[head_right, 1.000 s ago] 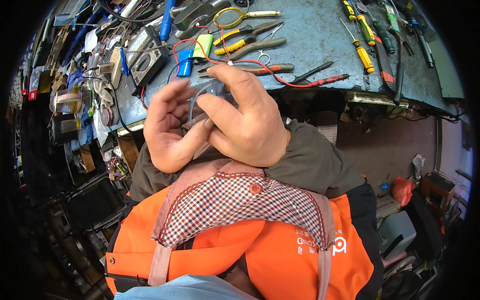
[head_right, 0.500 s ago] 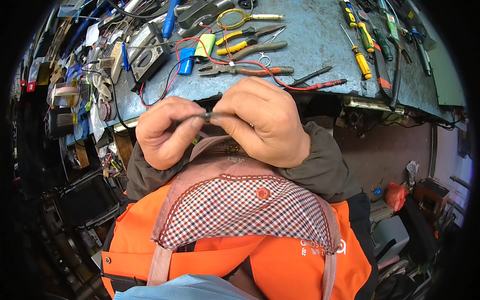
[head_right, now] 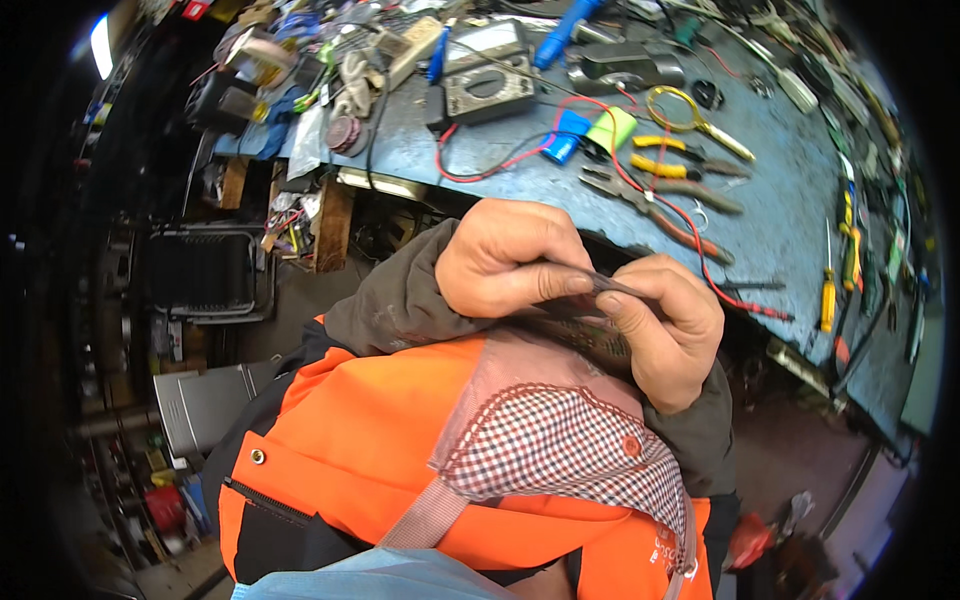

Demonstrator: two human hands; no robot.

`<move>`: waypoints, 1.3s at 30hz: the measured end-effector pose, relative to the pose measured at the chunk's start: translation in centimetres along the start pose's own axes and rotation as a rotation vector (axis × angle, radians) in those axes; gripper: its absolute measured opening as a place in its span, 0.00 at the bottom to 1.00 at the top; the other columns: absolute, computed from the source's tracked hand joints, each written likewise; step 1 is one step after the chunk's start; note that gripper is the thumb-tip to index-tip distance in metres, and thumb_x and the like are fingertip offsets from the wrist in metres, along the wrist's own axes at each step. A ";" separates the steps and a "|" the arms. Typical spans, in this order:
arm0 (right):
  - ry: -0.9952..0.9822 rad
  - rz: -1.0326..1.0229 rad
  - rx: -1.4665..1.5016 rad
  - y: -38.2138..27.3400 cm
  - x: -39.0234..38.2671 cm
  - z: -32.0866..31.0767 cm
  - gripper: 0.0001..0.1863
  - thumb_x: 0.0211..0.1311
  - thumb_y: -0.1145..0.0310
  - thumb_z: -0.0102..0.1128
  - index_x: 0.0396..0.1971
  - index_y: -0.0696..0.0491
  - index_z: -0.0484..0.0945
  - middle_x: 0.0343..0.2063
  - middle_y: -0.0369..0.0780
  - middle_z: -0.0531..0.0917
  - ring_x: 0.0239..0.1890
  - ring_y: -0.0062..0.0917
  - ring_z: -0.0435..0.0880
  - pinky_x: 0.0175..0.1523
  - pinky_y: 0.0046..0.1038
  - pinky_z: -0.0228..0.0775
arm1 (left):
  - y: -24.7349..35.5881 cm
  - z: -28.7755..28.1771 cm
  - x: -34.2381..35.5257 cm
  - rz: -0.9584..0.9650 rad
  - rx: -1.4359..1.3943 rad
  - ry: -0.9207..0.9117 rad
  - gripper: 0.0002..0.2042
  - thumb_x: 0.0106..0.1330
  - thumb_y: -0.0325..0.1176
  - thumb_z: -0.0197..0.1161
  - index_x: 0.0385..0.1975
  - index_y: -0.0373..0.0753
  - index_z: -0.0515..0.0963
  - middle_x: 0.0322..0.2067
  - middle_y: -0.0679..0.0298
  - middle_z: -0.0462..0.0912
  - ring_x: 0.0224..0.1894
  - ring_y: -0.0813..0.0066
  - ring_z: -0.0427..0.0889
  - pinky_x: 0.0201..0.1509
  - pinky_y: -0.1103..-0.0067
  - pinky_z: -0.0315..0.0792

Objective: The person works at a cluttered electronics workbench, handling wires, a small green battery pack, and a blue cylindrical battery. They strip wire ends, connect wires to the battery pack, wrap the pack with green tape, and use a soldering iron to solder connections on the blue battery.

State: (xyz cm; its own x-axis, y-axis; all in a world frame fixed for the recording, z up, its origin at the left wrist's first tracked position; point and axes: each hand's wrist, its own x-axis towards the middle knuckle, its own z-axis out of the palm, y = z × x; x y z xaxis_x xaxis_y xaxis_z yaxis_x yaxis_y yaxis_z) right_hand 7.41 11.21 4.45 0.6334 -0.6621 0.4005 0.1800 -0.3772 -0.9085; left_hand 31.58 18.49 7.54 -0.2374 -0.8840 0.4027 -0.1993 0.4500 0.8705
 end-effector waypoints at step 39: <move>0.285 -0.413 -0.648 8.1 0.4 -2.0 0.12 0.52 0.82 0.76 0.38 0.58 0.87 0.30 0.42 0.87 0.32 0.36 0.90 0.35 0.33 0.81 | -9.6 -4.5 15.2 -0.579 1.209 -0.365 0.33 0.56 0.64 0.74 0.34 0.32 0.89 0.29 0.47 0.89 0.33 0.50 0.90 0.40 0.62 0.81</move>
State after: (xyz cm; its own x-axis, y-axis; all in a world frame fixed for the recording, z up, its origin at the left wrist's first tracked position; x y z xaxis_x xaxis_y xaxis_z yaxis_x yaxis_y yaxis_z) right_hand 7.59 6.58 -2.53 0.3798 -0.4940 0.7821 -0.1686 -0.8683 -0.4665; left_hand 34.22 0.18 6.53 -0.0341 -0.9818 -0.1867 -0.9992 0.0293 0.0287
